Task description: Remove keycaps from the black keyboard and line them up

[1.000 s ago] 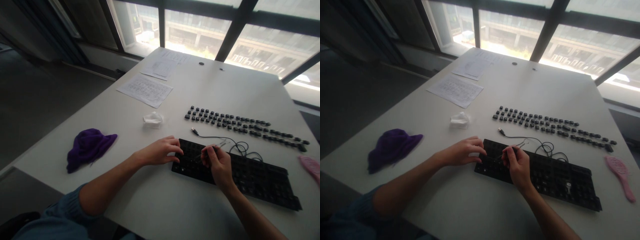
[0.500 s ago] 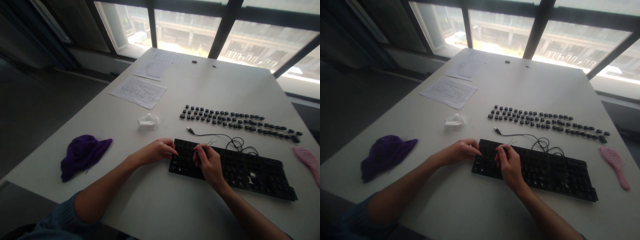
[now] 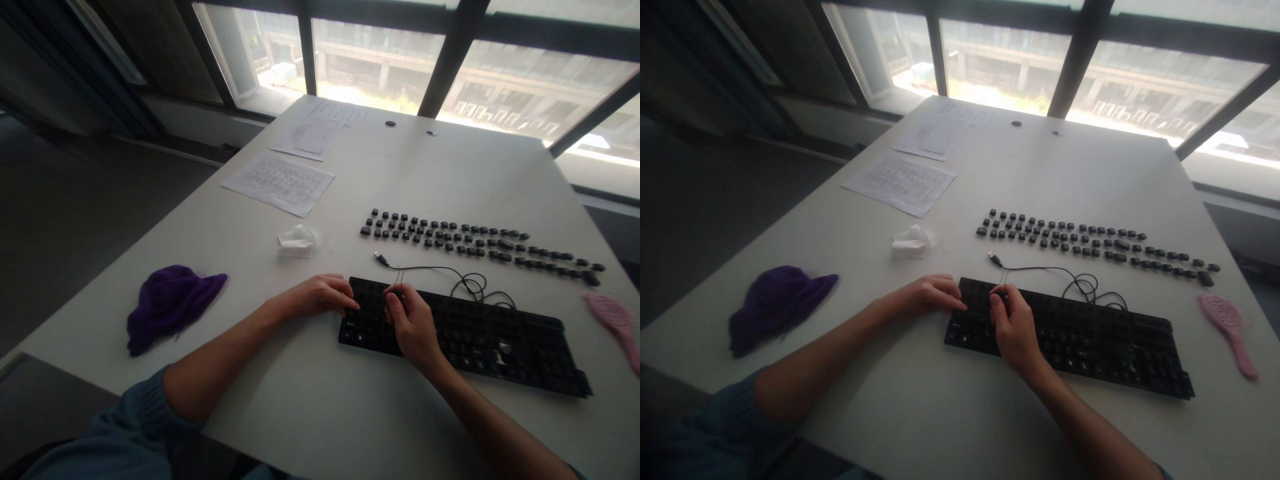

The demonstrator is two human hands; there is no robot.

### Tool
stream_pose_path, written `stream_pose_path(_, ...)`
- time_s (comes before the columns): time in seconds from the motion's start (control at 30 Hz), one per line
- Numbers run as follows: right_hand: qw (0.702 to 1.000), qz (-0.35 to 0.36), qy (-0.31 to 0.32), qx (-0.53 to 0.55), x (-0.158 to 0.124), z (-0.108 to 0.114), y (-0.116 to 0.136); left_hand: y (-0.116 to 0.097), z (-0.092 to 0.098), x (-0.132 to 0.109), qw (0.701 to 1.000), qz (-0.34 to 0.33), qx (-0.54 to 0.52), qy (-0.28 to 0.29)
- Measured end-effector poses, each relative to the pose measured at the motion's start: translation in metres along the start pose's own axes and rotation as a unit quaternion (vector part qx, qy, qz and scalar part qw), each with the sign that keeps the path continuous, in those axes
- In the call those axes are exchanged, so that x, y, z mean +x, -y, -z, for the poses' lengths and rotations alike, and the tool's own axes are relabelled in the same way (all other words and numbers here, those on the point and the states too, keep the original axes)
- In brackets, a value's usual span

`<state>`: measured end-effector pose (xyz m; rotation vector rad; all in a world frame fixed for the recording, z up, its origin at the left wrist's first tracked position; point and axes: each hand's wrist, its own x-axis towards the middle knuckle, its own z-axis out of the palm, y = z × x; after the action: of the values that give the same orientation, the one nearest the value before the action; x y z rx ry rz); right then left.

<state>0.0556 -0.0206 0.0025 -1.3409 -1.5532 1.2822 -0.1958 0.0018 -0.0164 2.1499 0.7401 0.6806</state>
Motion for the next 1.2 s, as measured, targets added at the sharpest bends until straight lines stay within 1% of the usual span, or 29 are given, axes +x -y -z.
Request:
stream_pose_path(0.1,1.000,0.001,0.000,-0.007,0.000,0.000,-0.001,-0.008,0.000,0.000,0.999,-0.021,0.030,0.008)
stream_pose_path(0.2,1.000,0.008,0.002,-0.014,0.001,0.001,-0.002,-0.014,0.000,-0.002,0.996,-0.024,0.080,0.014)
stream_pose_path(0.3,1.000,0.013,0.001,-0.016,0.002,0.001,-0.004,-0.017,-0.002,-0.006,0.993,-0.016,0.114,0.023)
stream_pose_path(0.4,1.000,0.016,0.000,-0.014,0.002,0.001,-0.004,-0.022,-0.007,-0.011,0.992,0.009,0.124,0.015)
stream_pose_path(0.47,1.000,0.022,-0.001,-0.015,0.002,0.001,-0.005,-0.031,-0.012,-0.012,0.993,0.045,0.110,-0.002)
stream_pose_path(0.53,0.999,0.029,-0.001,-0.016,0.003,0.001,-0.004,-0.045,-0.019,-0.010,0.990,0.107,0.093,-0.027)
stream_pose_path(0.63,0.999,0.038,0.002,-0.014,0.003,0.002,-0.004,-0.067,-0.030,-0.002,0.967,0.218,0.106,-0.074)
stream_pose_path(0.7,0.999,0.045,0.002,-0.015,0.004,0.002,-0.005,-0.075,-0.038,0.006,0.949,0.273,0.131,-0.094)
stream_pose_path(0.8,0.998,0.059,-0.003,-0.019,0.004,0.002,-0.006,-0.078,-0.044,0.017,0.928,0.330,0.142,-0.100)
stream_pose_path(0.9,0.997,0.068,-0.003,-0.024,0.004,0.002,-0.006,-0.074,-0.044,0.022,0.916,0.368,0.136,-0.081)
stream_pose_path(1.0,0.997,0.072,-0.002,-0.024,0.005,0.002,-0.006,-0.071,-0.041,0.023,0.917,0.372,0.132,-0.066)
stream_pose_path(1.13,0.997,0.069,-0.002,-0.024,0.005,0.003,-0.005,-0.071,-0.039,0.024,0.929,0.347,0.117,-0.052)
stream_pose_path(1.2,0.998,0.063,-0.001,-0.023,0.005,0.004,-0.005,-0.074,-0.039,0.025,0.935,0.332,0.110,-0.055)
